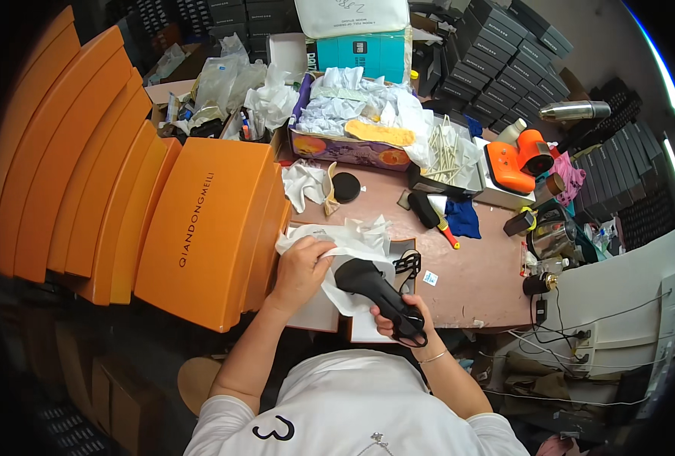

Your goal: Packing finished shoes into shoeboxes and organizing them for shipping.

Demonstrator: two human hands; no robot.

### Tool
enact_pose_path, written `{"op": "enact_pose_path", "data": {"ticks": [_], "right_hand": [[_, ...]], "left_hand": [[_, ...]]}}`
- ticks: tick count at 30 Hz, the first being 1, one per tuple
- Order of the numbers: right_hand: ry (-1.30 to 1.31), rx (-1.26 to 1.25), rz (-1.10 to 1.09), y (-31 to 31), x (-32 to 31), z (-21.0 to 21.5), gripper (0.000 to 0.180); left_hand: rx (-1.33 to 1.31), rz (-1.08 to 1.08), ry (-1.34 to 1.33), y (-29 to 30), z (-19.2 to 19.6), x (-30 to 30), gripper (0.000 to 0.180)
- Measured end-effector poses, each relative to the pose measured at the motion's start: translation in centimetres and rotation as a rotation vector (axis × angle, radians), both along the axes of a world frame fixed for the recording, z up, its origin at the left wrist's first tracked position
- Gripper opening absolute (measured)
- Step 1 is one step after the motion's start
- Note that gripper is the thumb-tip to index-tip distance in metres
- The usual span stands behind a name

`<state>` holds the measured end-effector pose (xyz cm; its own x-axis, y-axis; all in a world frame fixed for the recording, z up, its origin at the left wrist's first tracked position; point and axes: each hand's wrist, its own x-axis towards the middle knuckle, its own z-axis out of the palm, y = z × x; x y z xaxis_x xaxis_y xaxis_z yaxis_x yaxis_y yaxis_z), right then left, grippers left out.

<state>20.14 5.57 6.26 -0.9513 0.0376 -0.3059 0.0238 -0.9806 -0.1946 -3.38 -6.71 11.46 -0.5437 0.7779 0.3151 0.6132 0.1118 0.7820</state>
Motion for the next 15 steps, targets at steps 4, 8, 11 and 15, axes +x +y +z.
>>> {"op": "enact_pose_path", "data": {"ticks": [4, 8, 11, 15], "right_hand": [[0.133, -0.102, 0.08, -1.0, 0.1, 0.9, 0.064], [0.154, -0.045, 0.085, -1.0, -0.7, 2.0, 0.064], [0.002, 0.088, 0.04, -1.0, -1.8, 3.9, 0.06], [-0.209, 0.2, -0.101, -1.1, -2.7, 5.2, 0.041]], "left_hand": [[-0.026, -0.123, -0.122, 1.3, 0.1, 1.3, 0.019], [0.021, -0.167, -0.207, 0.9, 0.6, 1.9, 0.019], [-0.046, -0.213, -0.252, -0.2, 3.5, 2.7, 0.02], [0.186, -0.24, 0.088, -1.5, 5.9, 4.4, 0.034]]}}
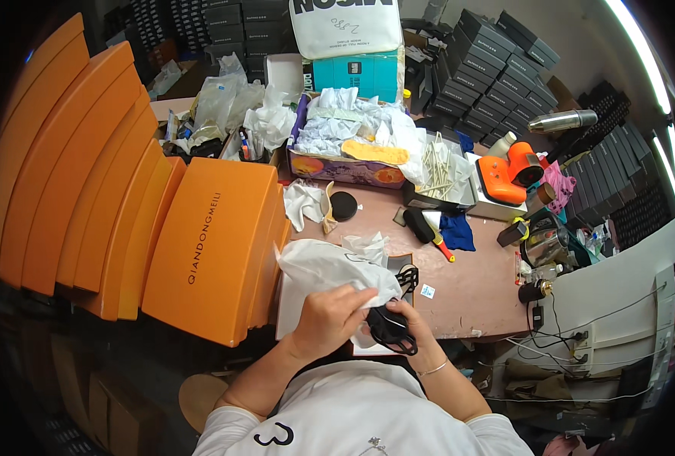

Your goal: Packing finished shoes into shoeboxes and organizing them for shipping.

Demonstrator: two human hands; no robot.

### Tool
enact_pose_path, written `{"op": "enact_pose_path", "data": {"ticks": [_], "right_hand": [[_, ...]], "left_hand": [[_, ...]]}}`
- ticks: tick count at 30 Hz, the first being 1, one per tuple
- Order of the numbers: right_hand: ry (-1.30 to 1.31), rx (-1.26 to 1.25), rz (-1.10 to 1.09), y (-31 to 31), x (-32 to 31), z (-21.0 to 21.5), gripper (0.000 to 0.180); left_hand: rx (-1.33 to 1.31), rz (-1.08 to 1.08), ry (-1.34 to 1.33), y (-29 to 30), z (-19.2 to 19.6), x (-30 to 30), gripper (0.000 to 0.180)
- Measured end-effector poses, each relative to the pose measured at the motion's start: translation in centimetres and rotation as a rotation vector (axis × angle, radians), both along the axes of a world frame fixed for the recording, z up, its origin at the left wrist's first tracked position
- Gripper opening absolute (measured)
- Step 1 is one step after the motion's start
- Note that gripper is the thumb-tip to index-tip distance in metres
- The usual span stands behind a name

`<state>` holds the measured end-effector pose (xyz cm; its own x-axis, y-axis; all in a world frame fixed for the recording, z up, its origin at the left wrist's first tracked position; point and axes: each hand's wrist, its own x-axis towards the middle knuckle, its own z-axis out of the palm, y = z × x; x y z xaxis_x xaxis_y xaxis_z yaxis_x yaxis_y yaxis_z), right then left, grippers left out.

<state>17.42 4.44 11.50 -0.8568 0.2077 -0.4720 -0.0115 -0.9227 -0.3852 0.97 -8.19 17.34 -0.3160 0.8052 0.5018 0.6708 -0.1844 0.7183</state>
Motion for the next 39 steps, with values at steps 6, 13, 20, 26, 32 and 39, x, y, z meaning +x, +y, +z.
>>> {"op": "enact_pose_path", "data": {"ticks": [6, 13, 20, 26, 32, 39], "right_hand": [[0.012, 0.591, -0.232, -0.5, -7.3, -4.8, 0.04], [0.073, 0.403, -0.275, -0.2, -5.5, -4.4, 0.049], [0.052, 0.549, -0.247, -2.0, -5.1, -5.2, 0.057], [-0.069, 1.105, 0.091, -4.1, -5.2, -8.2, 0.064], [0.389, -0.215, -0.335, -2.7, 3.1, -5.0, 0.063], [-0.196, 0.213, -0.906, -0.3, 15.1, -5.2, 0.047]], "left_hand": [[0.091, -0.198, 0.124, 0.7, -2.2, 2.9, 0.042], [0.114, -0.32, -0.046, -0.6, -4.5, 8.3, 0.046], [0.032, 0.003, -1.444, -2.0, -7.6, 2.8, 0.088], [0.175, 0.091, -1.825, -0.7, -9.1, -1.2, 0.067], [-0.066, -0.055, -1.416, 1.9, -10.4, 5.0, 0.055], [-0.194, 0.205, -0.011, 8.5, -11.0, 3.6, 0.071]]}}
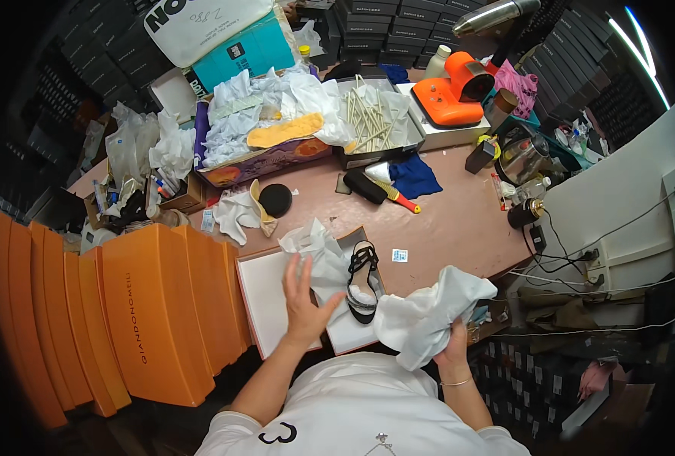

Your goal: Packing finished shoes into shoeboxes and organizing them for shipping.

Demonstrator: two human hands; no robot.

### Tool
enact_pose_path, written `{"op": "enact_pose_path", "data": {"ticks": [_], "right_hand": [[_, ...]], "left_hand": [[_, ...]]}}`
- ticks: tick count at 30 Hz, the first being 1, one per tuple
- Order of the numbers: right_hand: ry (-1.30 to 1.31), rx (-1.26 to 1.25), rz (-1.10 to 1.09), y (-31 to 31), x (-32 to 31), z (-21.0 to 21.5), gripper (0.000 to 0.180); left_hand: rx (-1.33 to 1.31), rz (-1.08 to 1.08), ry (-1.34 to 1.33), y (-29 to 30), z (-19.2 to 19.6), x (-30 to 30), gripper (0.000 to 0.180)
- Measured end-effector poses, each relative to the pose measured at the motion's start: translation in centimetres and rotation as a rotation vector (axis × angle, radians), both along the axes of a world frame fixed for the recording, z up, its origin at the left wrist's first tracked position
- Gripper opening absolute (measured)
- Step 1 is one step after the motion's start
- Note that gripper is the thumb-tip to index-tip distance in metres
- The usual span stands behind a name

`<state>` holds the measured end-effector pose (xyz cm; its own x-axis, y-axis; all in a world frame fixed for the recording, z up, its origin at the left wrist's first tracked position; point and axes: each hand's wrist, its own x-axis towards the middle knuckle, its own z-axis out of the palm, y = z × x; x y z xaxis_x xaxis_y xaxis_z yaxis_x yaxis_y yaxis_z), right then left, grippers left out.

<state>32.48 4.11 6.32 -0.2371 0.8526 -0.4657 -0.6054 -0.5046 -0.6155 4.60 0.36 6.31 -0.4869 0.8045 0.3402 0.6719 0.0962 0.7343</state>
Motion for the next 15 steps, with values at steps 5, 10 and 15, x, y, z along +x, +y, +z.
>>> {"op": "enact_pose_path", "data": {"ticks": [5, 10, 15], "right_hand": [[-0.354, 0.253, 0.024, 1.4, 2.4, 0.7, 0.051], [-0.233, 0.195, 0.043, 1.7, 1.5, -0.2, 0.049], [-0.334, 0.217, 0.088, 2.3, 2.3, -0.4, 0.046]], "left_hand": [[-0.689, -0.365, -0.128, 5.8, -3.7, -4.6, 0.061], [-0.584, -0.298, -0.053, 8.0, -9.1, 1.7, 0.035], [-0.438, -0.338, -0.856, 7.2, -14.2, 2.4, 0.036]]}}
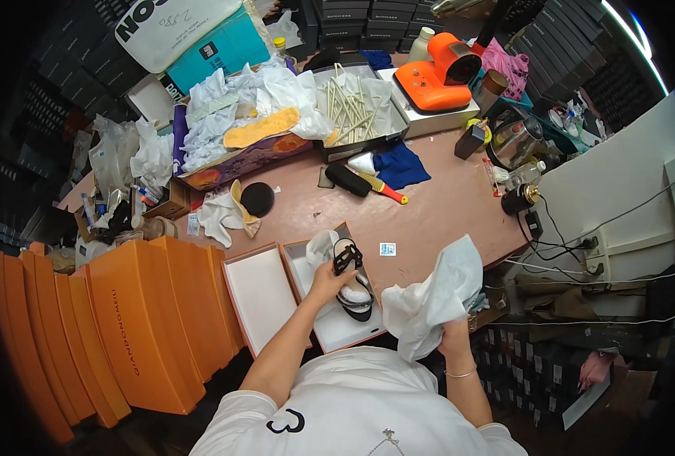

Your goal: Packing finished shoes into shoeboxes and organizing them for shipping.

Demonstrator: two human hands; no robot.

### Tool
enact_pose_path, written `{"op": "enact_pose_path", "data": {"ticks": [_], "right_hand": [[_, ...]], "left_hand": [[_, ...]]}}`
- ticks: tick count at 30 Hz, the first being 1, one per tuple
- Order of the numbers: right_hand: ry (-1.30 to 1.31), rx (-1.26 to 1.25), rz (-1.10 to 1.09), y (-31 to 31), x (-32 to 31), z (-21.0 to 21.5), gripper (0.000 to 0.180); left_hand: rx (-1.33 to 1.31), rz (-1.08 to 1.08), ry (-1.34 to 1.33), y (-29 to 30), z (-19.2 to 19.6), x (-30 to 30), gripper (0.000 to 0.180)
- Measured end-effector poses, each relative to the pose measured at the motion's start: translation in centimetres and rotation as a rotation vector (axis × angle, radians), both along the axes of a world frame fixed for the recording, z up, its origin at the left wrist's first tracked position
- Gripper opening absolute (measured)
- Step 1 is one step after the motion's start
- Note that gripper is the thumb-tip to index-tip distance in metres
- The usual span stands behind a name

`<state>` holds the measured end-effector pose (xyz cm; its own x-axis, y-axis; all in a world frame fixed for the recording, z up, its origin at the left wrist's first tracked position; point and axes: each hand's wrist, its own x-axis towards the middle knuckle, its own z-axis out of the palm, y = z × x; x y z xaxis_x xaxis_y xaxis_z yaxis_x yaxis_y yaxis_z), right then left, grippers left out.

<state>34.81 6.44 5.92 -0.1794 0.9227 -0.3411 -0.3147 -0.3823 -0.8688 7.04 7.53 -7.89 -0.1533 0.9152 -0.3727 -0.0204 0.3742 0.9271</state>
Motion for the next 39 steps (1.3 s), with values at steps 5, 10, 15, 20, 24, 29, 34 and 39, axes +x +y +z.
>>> {"op": "enact_pose_path", "data": {"ticks": [5, 10, 15, 20, 24, 29, 34, 39], "right_hand": [[-0.227, 0.165, 0.275, 1.8, 1.6, 0.7, 0.038], [-0.423, 0.292, 0.734, 1.9, -11.5, -5.0, 0.041], [-1.202, 0.572, 1.247, 1.2, -14.9, -9.8, 0.064], [-0.474, 0.559, 0.884, 2.2, -13.1, 2.0, 0.067], [-0.449, 0.489, 0.837, 1.9, -13.0, 1.1, 0.051], [-0.196, -0.255, 0.452, -1.2, -10.1, -2.4, 0.032], [-1.008, 0.481, 0.938, 0.2, -8.4, -3.0, 0.053], [-1.063, 0.979, 1.063, 0.9, -12.1, -4.3, 0.09]], "left_hand": [[0.32, 0.316, -0.175, -3.7, 11.3, -9.1, 0.028], [0.501, 0.516, 0.136, -5.9, 20.8, -13.6, 0.028], [0.293, 0.108, 0.771, -6.6, 20.3, -13.3, 0.021], [0.245, -0.559, 0.911, -6.4, 17.7, -9.9, 0.02], [0.317, -0.736, 0.963, -4.9, 16.2, -6.2, 0.026], [0.273, -0.295, 0.879, -6.7, 16.9, -10.6, 0.026], [0.256, 0.359, 0.485, -10.8, 14.4, -9.9, 0.03], [0.349, 0.518, 1.208, -9.9, 15.2, -9.2, 0.069]]}}
